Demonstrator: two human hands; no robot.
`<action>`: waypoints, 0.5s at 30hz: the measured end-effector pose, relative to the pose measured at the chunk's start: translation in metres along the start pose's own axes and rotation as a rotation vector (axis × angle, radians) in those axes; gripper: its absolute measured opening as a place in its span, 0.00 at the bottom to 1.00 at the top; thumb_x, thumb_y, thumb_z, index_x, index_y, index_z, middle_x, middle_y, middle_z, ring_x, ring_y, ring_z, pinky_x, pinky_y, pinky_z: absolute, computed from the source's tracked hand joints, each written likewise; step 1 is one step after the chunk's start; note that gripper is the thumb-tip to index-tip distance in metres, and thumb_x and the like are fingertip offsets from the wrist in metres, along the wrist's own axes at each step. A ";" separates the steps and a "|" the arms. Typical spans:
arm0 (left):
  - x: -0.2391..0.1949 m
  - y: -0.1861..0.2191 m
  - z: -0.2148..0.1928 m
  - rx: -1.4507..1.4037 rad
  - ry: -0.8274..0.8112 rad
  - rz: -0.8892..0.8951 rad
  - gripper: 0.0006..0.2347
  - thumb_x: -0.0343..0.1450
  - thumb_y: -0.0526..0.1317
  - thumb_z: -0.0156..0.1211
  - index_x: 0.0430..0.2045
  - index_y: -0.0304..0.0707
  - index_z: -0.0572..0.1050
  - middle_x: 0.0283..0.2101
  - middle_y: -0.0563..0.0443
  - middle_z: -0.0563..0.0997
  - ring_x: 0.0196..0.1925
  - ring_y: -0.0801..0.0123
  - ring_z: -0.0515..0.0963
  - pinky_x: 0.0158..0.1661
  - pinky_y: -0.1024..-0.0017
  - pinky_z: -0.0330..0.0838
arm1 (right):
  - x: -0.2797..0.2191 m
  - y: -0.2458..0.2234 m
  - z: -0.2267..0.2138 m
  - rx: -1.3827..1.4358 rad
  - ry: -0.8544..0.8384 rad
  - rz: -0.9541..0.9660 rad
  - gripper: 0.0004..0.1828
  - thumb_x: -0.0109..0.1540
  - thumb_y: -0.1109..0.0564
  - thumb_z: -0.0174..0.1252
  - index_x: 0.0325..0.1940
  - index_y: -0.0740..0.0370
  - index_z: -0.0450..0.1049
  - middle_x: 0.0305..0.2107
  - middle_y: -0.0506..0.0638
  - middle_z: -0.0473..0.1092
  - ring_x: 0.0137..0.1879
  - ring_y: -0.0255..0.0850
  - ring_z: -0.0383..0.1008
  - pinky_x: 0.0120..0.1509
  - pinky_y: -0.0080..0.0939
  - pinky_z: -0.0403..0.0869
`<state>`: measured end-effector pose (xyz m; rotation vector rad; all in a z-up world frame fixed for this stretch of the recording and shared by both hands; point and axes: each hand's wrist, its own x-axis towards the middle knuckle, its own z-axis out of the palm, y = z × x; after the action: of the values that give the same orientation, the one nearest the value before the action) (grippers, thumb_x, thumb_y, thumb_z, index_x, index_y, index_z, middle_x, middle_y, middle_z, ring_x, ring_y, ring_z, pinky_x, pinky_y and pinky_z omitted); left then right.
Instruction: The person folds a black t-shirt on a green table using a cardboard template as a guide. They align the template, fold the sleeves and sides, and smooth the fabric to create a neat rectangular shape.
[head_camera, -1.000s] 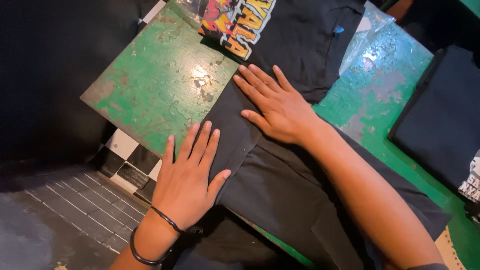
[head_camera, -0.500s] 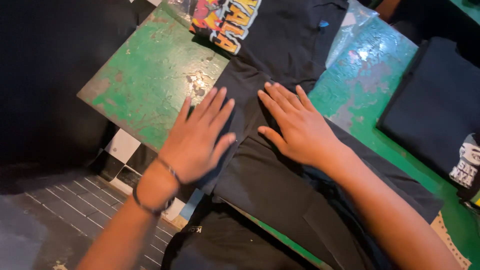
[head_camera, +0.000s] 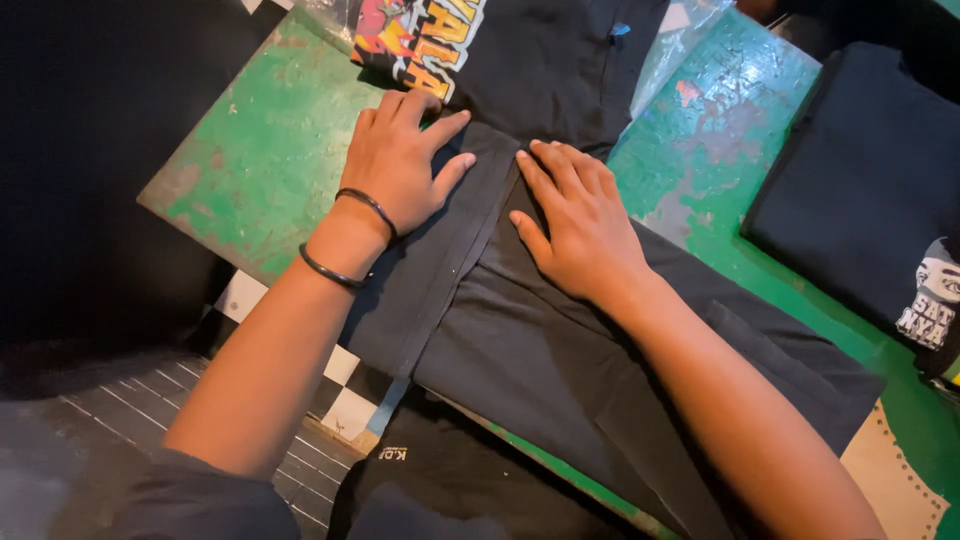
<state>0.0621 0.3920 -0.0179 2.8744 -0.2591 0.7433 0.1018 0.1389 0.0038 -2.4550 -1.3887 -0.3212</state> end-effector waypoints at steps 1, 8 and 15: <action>0.003 0.002 -0.004 0.002 0.002 -0.001 0.16 0.75 0.50 0.63 0.53 0.46 0.81 0.50 0.44 0.74 0.51 0.50 0.72 0.41 0.56 0.68 | 0.002 0.000 -0.001 -0.001 0.002 -0.003 0.30 0.70 0.46 0.54 0.72 0.66 0.65 0.67 0.60 0.62 0.71 0.58 0.60 0.74 0.61 0.60; -0.026 0.016 -0.053 -0.059 -0.140 0.130 0.20 0.76 0.44 0.61 0.63 0.45 0.71 0.66 0.40 0.71 0.67 0.47 0.69 0.57 0.52 0.64 | -0.008 -0.049 -0.054 -0.129 -0.060 -0.165 0.29 0.68 0.44 0.57 0.69 0.62 0.70 0.66 0.58 0.67 0.71 0.54 0.64 0.74 0.59 0.54; -0.101 0.051 -0.124 -0.371 -0.138 -0.011 0.15 0.75 0.32 0.57 0.58 0.39 0.75 0.66 0.40 0.74 0.68 0.50 0.72 0.65 0.51 0.65 | -0.032 -0.118 -0.059 0.117 -0.119 -0.418 0.16 0.66 0.49 0.59 0.54 0.57 0.75 0.45 0.50 0.74 0.48 0.47 0.73 0.62 0.50 0.67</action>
<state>-0.0927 0.3793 0.0453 2.5711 -0.3561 0.4397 -0.0189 0.1490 0.0656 -2.1058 -1.9130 -0.1783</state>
